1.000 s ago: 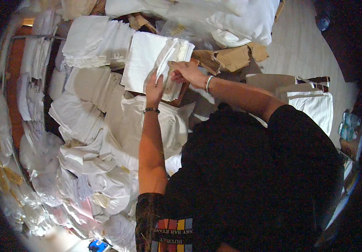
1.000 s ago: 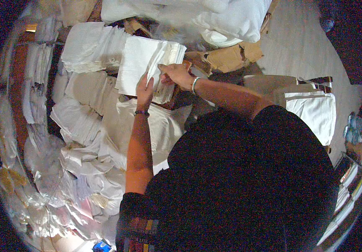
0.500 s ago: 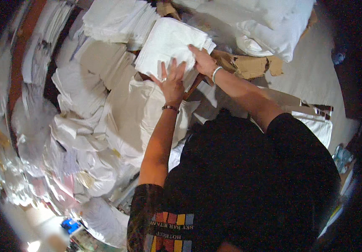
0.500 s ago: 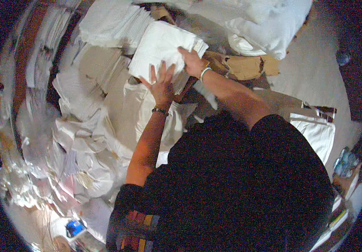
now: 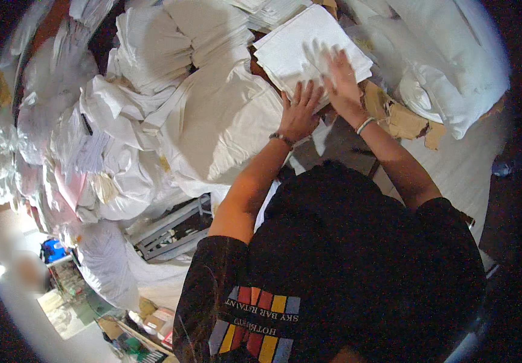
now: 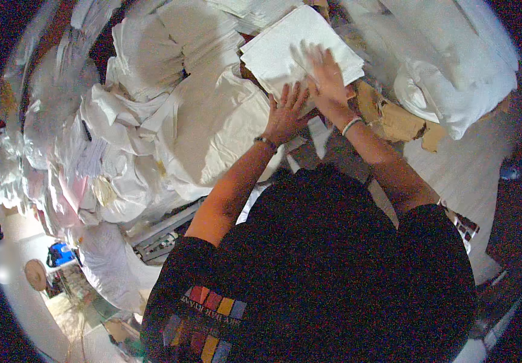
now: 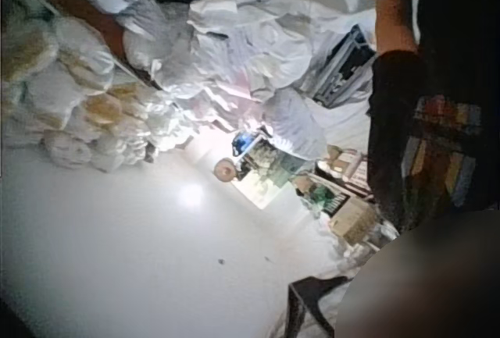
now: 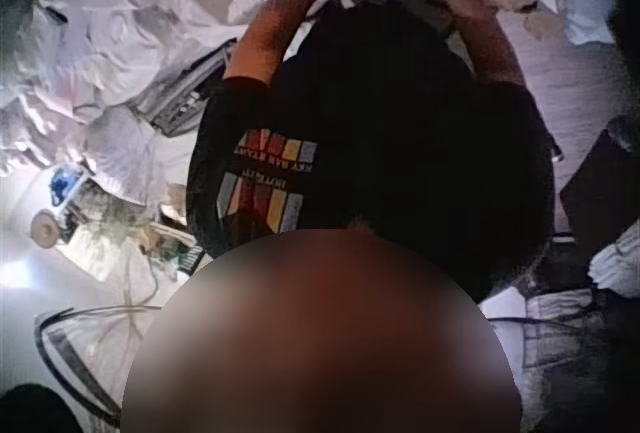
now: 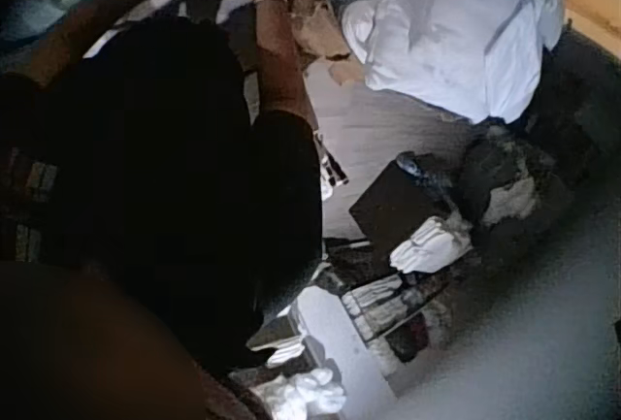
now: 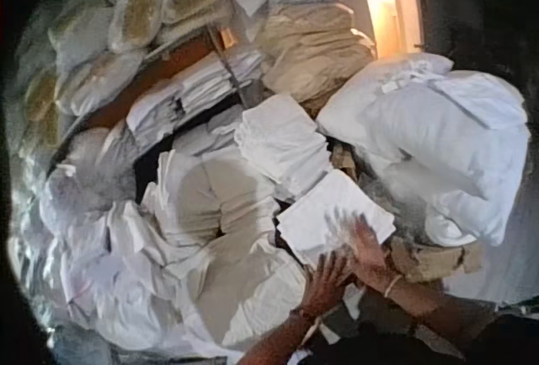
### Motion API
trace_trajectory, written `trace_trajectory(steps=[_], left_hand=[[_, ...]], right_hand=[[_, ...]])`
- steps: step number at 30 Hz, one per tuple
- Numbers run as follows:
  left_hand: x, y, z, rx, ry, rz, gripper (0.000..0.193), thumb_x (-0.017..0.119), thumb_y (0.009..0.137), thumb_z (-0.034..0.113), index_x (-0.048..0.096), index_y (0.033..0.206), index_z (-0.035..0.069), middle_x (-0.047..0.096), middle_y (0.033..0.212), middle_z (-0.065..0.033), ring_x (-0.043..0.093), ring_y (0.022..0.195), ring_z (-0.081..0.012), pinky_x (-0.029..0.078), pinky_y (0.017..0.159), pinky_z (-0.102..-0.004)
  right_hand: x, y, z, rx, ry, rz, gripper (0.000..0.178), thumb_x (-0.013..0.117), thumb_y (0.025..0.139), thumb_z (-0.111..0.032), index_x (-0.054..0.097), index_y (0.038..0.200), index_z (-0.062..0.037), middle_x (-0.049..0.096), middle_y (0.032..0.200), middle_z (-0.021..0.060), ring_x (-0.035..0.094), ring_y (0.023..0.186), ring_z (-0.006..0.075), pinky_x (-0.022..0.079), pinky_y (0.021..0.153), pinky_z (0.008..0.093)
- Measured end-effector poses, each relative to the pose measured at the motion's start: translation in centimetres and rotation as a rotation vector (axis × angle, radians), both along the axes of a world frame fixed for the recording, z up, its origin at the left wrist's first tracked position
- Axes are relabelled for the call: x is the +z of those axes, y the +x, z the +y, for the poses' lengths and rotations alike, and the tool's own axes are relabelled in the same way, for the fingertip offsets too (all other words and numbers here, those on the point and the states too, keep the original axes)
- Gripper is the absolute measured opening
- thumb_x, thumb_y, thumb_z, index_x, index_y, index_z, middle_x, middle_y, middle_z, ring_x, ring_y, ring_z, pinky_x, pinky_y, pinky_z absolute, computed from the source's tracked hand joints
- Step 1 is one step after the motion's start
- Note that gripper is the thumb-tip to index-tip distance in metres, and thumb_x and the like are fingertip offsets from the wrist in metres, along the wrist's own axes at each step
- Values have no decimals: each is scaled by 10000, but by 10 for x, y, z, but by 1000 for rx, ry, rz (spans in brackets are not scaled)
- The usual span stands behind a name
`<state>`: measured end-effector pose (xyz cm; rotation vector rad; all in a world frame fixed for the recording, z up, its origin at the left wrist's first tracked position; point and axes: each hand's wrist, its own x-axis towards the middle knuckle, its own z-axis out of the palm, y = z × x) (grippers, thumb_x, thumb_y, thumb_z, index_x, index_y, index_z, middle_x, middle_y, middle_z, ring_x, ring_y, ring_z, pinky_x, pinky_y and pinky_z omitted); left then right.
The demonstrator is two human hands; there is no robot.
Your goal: The person repeatedly picks white fabric items from a large pile, unfolds them, refolds them into smaller rectangles, and places them into a neat stack on the table. The person handles each item one at a time, smoothing and aligning edges before stacking.
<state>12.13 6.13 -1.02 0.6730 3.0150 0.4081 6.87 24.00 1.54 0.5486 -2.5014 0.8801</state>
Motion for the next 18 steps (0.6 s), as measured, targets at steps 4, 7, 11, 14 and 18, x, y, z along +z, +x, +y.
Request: trace_trajectory(steps=[4, 7, 11, 14, 18], left_hand=[[-21, 64, -56, 72, 107, -67, 846, 682, 849, 252, 230, 1562, 197, 161, 1637, -120, 117, 1506, -385, 94, 1151, -677], [-57, 134, -117, 438, 180, 12, 898, 709, 775, 184, 265, 1555, 207, 175, 1623, -177, 138, 1499, -399, 53, 1169, -632], [-106, 238, -207, 1045, 387, 324, 859, 710, 806, 175, 255, 1495, -64, 228, 1565, -284, 143, 1479, -426, 121, 1197, -527], [-121, 290, -245, 1482, 400, 183, 683, 582, 854, 21, 284, 1456, -101, 354, 1498, -282, 342, 1402, -395, 252, 1176, -430], [-95, 275, -248, 836, 531, -517, 334, 565, 894, 137, 647, 1158, -51, 688, 1143, -196, 639, 1088, -326, 461, 986, -391]], right_hand=[[-12, 7, -16, 135, 442, -167, 542, 578, 954, -277, 442, 1452, -112, 336, 1570, 80, 262, 1468, 313, 202, 1186, 529], [-7, 4, -22, 158, 311, 19, 384, 637, 923, -242, 614, 1268, -73, 566, 1377, 124, 482, 1333, 294, 360, 1109, 465], [-14, 33, -25, 521, 160, -695, 237, 644, 899, -250, 702, 1008, -47, 708, 1005, 153, 685, 937, 301, 528, 841, 407], [-52, 65, -39, 631, 85, -800, 203, 662, 908, -203, 689, 938, -3, 711, 884, 161, 708, 866, 257, 538, 744, 355], [-110, 75, -48, 362, 196, -882, 358, 726, 862, -302, 668, 1020, 14, 695, 900, 179, 676, 815, 305, 519, 735, 399]])
